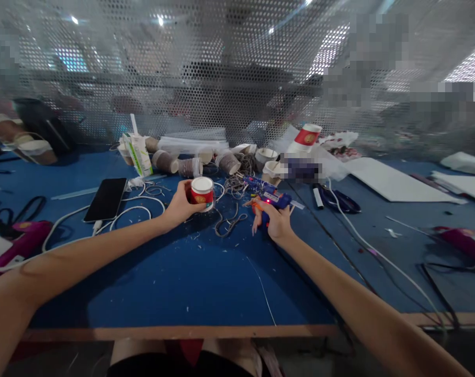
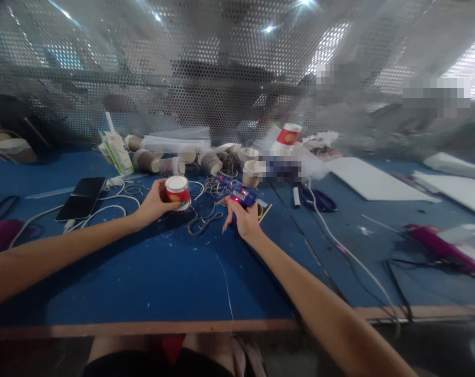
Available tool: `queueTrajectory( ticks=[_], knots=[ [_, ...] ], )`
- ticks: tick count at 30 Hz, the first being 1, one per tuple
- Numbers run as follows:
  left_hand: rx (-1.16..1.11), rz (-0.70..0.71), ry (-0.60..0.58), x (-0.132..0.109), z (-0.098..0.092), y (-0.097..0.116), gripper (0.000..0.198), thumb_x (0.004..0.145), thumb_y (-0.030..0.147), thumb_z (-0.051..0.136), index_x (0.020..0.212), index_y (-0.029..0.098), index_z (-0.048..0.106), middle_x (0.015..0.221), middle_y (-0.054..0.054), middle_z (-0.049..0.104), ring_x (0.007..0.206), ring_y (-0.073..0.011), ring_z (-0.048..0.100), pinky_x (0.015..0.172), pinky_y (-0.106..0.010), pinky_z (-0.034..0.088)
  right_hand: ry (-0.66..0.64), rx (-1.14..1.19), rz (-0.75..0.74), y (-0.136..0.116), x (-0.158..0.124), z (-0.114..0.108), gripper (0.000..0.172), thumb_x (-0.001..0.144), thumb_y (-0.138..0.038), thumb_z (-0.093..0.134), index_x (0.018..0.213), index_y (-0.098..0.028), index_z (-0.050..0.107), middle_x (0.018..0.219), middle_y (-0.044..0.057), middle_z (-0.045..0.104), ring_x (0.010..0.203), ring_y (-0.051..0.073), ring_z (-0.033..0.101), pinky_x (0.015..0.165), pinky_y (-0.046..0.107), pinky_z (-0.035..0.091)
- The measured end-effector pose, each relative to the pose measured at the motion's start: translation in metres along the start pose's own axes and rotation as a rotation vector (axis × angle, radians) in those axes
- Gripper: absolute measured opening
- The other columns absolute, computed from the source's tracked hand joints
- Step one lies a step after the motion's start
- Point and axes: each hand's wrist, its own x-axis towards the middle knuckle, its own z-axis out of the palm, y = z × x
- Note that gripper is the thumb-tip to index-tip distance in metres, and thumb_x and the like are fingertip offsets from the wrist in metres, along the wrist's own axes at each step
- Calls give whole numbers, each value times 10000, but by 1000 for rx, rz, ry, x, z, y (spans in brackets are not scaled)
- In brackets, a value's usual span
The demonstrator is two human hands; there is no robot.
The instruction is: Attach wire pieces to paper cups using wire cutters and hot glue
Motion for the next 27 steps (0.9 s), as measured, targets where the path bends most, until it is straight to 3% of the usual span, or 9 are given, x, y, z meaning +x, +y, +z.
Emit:
queueTrajectory(
  ticks=[3,6,8,12,18,22,27],
  knots=[
    [91,-2,-5,1,3,0,845,455,220,827,1147,163,345,1178,-149,572,1155,-292,563,1016,-498,424,-2,7,10,6,-1,6,293,698,-437,652,553,-212,534,345,-50,470,284,131,462,320,282,437],
    [130,-36,14,1,3,1,772,442,251,837,1076,159,406,1130,-138,605,1109,-304,589,997,-526,433,-7,-29,-3,10,2,13,296,704,-454,656,584,-206,551,350,-53,479,291,138,476,342,287,448],
    [29,-27,-8,1,2,2,685,466,252,822,1030,167,442,1104,-122,630,1071,-288,615,979,-526,452,-24,-67,-19,13,5,18,329,720,-471,638,549,-209,537,346,-43,482,299,142,489,361,290,454],
    [-279,17,-194,-2,-1,5,614,543,242,784,1086,186,504,1161,-129,649,1080,-281,629,942,-509,495,6,-79,-58,13,6,22,337,738,-453,631,522,-214,534,357,-36,492,314,134,487,391,287,460],
    [-432,-153,-364,-3,-7,14,531,551,262,780,1037,156,595,1081,-134,696,1024,-302,664,919,-483,519,-16,-86,-91,3,-12,14,388,781,-492,601,513,-217,546,400,-21,497,376,147,523,467,318,513],
    [-443,-184,-425,-2,-7,12,534,540,228,774,1034,166,581,1064,-121,699,1020,-292,664,901,-463,524,-87,-230,-116,-8,-22,17,291,776,-470,629,622,-226,589,436,-21,525,402,159,537,470,331,500],
    [-485,-219,-394,-3,-5,9,602,546,209,775,1098,177,536,1086,-115,690,1024,-278,658,923,-457,505,-115,-406,-290,-22,-27,25,126,739,-344,676,721,-235,615,538,-4,577,511,178,575,555,346,526]
  ],
)
